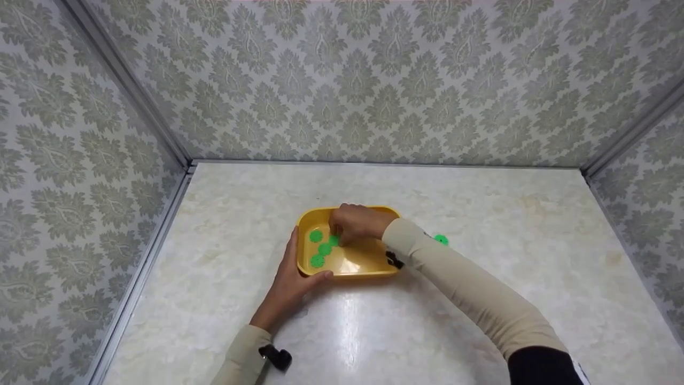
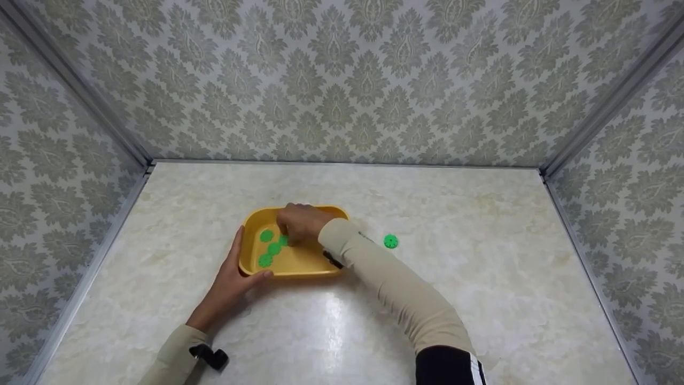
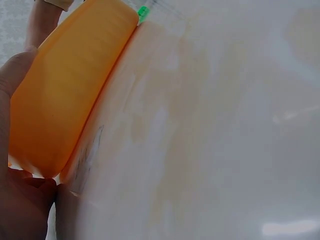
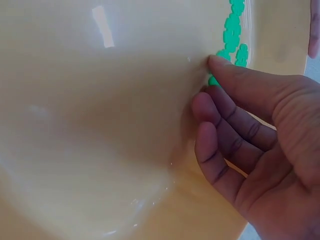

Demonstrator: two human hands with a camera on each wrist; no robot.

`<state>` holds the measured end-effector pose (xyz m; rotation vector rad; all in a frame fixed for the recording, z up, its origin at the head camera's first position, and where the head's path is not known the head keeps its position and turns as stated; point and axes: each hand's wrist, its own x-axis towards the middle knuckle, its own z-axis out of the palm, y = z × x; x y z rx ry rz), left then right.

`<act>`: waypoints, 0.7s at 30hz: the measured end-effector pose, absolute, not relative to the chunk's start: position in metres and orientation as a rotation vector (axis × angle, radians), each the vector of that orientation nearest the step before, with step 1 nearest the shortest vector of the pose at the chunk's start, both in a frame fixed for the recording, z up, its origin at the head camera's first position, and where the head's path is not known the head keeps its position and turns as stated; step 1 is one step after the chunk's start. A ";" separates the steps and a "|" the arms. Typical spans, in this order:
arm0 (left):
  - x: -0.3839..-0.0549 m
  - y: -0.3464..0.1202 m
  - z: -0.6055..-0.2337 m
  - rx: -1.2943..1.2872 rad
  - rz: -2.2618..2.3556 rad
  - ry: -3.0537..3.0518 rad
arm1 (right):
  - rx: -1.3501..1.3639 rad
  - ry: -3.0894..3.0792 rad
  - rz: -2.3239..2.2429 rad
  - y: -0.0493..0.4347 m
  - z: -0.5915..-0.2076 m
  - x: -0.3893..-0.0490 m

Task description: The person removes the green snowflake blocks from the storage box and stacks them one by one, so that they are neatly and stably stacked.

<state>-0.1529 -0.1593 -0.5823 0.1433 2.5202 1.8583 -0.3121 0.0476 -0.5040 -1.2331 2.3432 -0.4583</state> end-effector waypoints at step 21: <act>-0.154 -0.159 -0.581 0.135 1.856 2.523 | -1.233 2.443 -0.439 0.064 -0.478 -0.304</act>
